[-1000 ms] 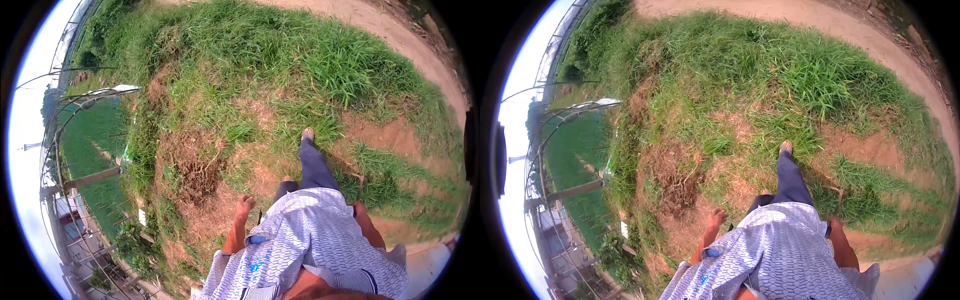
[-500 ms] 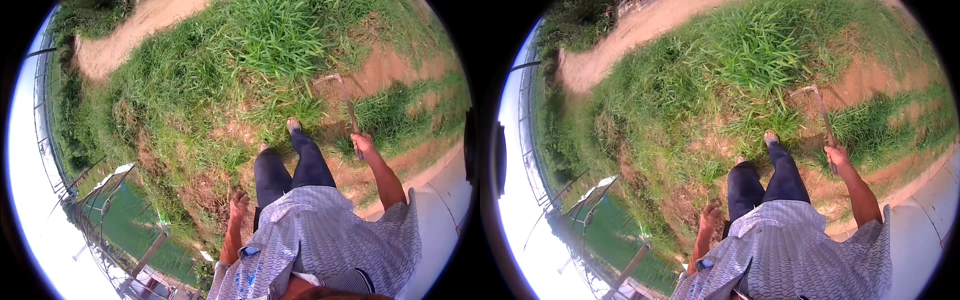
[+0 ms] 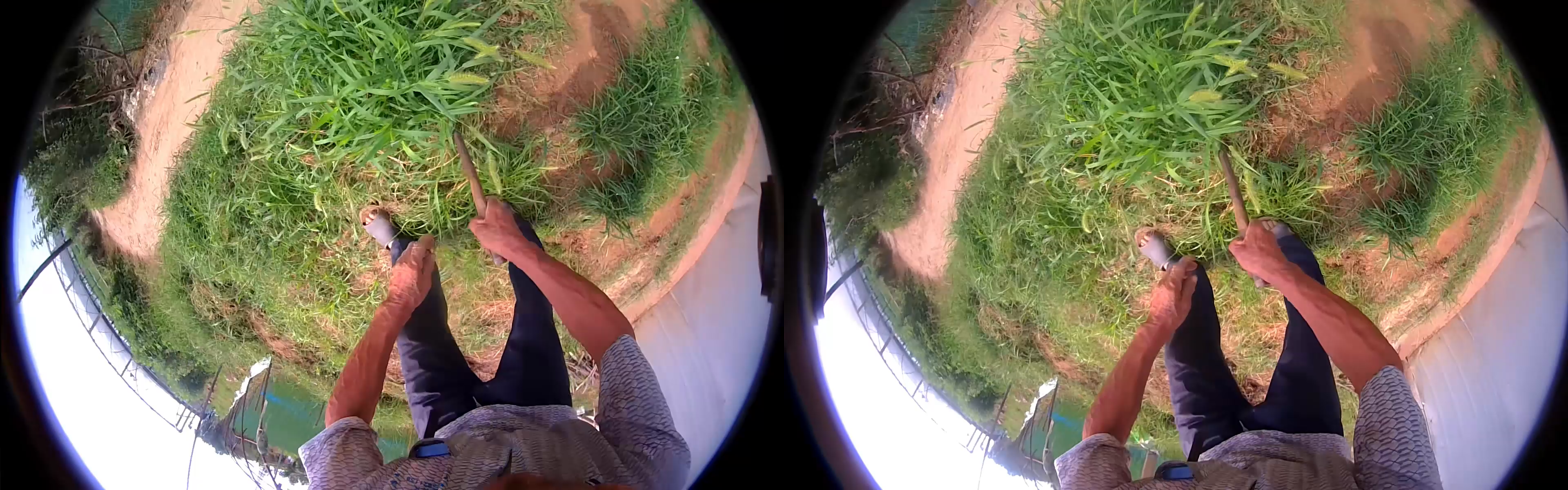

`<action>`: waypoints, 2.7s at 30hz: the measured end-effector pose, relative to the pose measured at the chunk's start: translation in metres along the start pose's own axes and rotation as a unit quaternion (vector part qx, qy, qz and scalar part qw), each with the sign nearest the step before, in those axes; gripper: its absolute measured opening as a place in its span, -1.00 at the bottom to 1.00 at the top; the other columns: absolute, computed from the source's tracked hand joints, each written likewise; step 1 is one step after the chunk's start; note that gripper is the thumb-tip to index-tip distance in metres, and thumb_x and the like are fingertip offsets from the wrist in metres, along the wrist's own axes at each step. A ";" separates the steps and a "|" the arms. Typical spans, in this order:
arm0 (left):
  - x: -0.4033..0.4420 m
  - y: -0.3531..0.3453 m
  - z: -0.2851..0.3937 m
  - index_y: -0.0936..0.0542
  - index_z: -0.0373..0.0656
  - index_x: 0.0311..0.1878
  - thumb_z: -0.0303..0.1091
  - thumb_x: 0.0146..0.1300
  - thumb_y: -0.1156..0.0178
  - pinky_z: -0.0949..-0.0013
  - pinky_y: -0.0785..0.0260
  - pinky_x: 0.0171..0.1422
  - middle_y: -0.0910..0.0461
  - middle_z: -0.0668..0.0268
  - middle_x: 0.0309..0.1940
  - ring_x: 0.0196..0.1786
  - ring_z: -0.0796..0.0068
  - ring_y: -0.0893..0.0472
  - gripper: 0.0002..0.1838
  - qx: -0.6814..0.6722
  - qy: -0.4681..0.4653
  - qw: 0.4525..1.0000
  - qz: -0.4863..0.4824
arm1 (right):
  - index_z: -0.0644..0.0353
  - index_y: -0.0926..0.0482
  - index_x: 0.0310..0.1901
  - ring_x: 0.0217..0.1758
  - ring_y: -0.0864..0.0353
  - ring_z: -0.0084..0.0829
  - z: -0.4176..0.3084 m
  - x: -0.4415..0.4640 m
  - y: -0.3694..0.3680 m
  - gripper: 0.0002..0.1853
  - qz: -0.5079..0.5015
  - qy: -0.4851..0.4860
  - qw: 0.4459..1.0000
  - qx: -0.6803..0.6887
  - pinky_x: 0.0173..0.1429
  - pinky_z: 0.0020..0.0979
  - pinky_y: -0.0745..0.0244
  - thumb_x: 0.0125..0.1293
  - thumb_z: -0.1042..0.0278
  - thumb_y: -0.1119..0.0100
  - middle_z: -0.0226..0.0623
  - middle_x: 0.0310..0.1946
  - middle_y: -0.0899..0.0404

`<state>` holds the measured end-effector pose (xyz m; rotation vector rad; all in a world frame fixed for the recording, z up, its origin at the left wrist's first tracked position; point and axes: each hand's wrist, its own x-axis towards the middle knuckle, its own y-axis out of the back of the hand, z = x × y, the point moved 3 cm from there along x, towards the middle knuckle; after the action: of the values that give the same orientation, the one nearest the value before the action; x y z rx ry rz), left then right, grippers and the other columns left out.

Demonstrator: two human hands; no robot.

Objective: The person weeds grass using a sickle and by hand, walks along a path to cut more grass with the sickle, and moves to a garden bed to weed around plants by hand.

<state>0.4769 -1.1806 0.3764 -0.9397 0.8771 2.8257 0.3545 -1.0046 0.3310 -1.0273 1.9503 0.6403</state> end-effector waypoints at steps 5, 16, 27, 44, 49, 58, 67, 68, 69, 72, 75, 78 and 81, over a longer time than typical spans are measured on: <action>0.132 -0.015 -0.016 -0.34 -0.05 0.35 -0.35 0.33 -0.08 0.02 -0.39 0.20 -0.54 -0.01 0.09 0.06 -0.08 -0.55 -0.50 0.114 -0.149 0.981 -0.048 | 0.13 -0.39 -0.38 -0.58 -0.33 -0.58 0.036 -0.031 -0.145 -0.81 -0.172 0.421 0.574 -0.682 -0.63 -0.39 -0.16 0.26 0.25 -0.14 -0.61 -0.63 -0.17; 0.238 0.005 -0.048 -0.35 -0.11 0.37 -0.39 0.31 -0.15 -0.04 -0.21 0.40 -0.45 0.02 0.23 0.28 0.00 -0.44 -0.46 0.145 -0.197 0.970 0.008 | 0.27 -0.29 -0.35 -0.66 -0.47 -0.28 0.121 -0.094 -0.099 -0.74 0.147 -0.108 0.976 0.116 -0.61 -0.29 -0.35 0.10 0.44 -0.22 -0.22 -0.65 -0.44; 0.355 -0.027 -0.037 0.24 0.28 0.58 -0.34 0.18 -0.29 0.01 -0.48 0.12 -0.05 0.13 0.54 0.16 0.11 -0.54 0.08 0.445 -0.069 0.883 -0.132 | 0.04 -0.28 -0.27 -0.70 -0.24 -0.73 0.062 0.018 0.041 -0.74 0.441 -0.029 0.752 0.489 -0.68 -0.57 -0.17 0.38 0.29 -0.22 -0.52 -0.58 -0.28; 0.284 0.113 -0.215 -0.50 -0.08 -0.41 -0.10 0.27 -0.09 0.31 -0.40 -0.27 -0.54 0.31 -0.45 -0.38 0.33 -0.54 -0.73 0.249 -0.159 0.955 0.002 | 0.23 -0.28 -0.25 -0.62 -0.30 -0.63 0.053 0.008 -0.112 -0.83 0.295 -0.140 0.909 0.260 -0.58 -0.44 -0.30 0.30 0.51 -0.11 -0.44 -0.57 -0.30; 0.289 0.118 -0.222 -0.64 -0.02 -0.17 -0.26 0.22 -0.19 0.08 -0.48 -0.35 -0.64 0.14 -0.41 -0.38 0.04 -0.64 -0.84 0.329 -0.173 0.928 0.018 | 0.17 -0.28 -0.21 -0.69 -0.29 -0.62 0.047 0.147 -0.047 -0.89 0.335 0.005 0.829 0.447 -0.68 -0.49 -0.27 0.38 0.47 -0.01 -0.46 -0.56 -0.30; 0.295 0.162 -0.261 -0.57 -0.18 0.02 -0.09 0.43 -0.01 -0.07 -0.40 0.02 -0.60 -0.16 -0.15 -0.05 -0.29 -0.53 -0.64 0.303 -0.052 0.951 -0.024 | 0.17 -0.24 -0.23 -0.62 -0.27 -0.61 0.056 0.028 -0.185 -0.82 0.169 -0.092 0.963 0.190 -0.63 -0.49 -0.25 0.32 0.54 -0.07 -0.48 -0.58 -0.24; 0.263 0.140 -0.300 -0.60 -0.02 0.11 -0.34 0.38 -0.07 0.05 -0.50 -0.28 -0.56 0.02 -0.13 -0.26 -0.04 -0.62 -0.72 0.380 -0.174 0.908 0.022 | 0.22 -0.25 -0.19 -0.61 -0.40 -0.45 0.049 0.177 -0.113 -0.75 0.158 -0.005 0.822 0.548 -0.66 -0.37 -0.31 0.29 0.43 -0.16 -0.32 -0.58 -0.35; 0.260 0.139 -0.295 -0.60 -0.03 0.10 -0.32 0.38 -0.08 0.06 -0.50 -0.27 -0.58 0.02 -0.17 -0.25 -0.02 -0.62 -0.72 0.361 -0.198 0.909 0.060 | 0.25 -0.25 -0.18 -0.59 -0.45 -0.39 0.058 0.153 -0.168 -0.73 0.176 -0.026 0.915 0.361 -0.63 -0.33 -0.36 0.28 0.41 -0.19 -0.24 -0.57 -0.39; 0.257 0.138 -0.290 -0.61 -0.03 0.09 -0.29 0.37 -0.09 0.06 -0.50 -0.26 -0.60 0.03 -0.21 -0.25 0.01 -0.63 -0.72 0.342 -0.223 0.908 0.098 | 0.28 -0.26 -0.17 -0.57 -0.50 -0.33 0.071 0.128 -0.218 -0.70 0.181 -0.038 0.968 0.170 -0.60 -0.29 -0.40 0.27 0.39 -0.21 -0.16 -0.55 -0.43; 0.241 0.151 -0.299 -0.58 -0.25 -0.12 -0.12 0.42 -0.11 0.32 -0.34 -0.39 -0.60 0.31 -0.49 -0.46 0.55 -0.53 -0.67 0.140 0.047 0.989 0.001 | 0.31 -0.25 -0.17 -0.56 -0.54 -0.32 0.082 0.070 -0.227 -0.68 0.158 -0.067 0.979 0.106 -0.53 -0.26 -0.44 0.26 0.42 -0.23 -0.13 -0.52 -0.47; 0.246 0.151 -0.280 -0.59 -0.23 -0.09 -0.07 0.41 -0.12 0.30 -0.35 -0.37 -0.62 0.28 -0.48 -0.46 0.50 -0.56 -0.64 0.118 0.117 0.986 -0.002 | 0.26 -0.25 -0.18 -0.59 -0.47 -0.46 0.075 0.087 -0.140 -0.74 0.138 -0.066 0.851 0.502 -0.57 -0.33 -0.37 0.27 0.49 -0.18 -0.32 -0.56 -0.39; 0.235 0.152 -0.264 -0.60 -0.19 -0.03 -0.07 0.38 -0.12 0.23 -0.39 -0.31 -0.64 0.20 -0.46 -0.45 0.39 -0.59 -0.64 0.148 0.079 0.986 0.014 | 0.24 -0.26 -0.16 -0.58 -0.38 -0.59 0.018 0.112 -0.055 -0.79 0.222 -0.090 0.926 0.291 -0.64 -0.41 -0.32 0.33 0.46 -0.10 -0.39 -0.54 -0.31; 0.237 0.141 -0.259 -0.58 -0.20 0.03 -0.10 0.36 -0.13 0.11 -0.42 -0.18 -0.66 0.02 -0.36 -0.34 0.05 -0.63 -0.63 0.172 0.144 0.974 -0.017 | 0.30 -0.25 -0.09 -0.58 -0.41 -0.58 0.006 0.190 -0.035 -0.76 0.248 -0.074 0.907 0.332 -0.68 -0.46 -0.34 0.34 0.48 -0.09 -0.35 -0.54 -0.34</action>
<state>0.3944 -1.4679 0.1445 -1.3056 1.3129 2.4263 0.3240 -1.0993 0.1656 -0.0560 2.0725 0.2544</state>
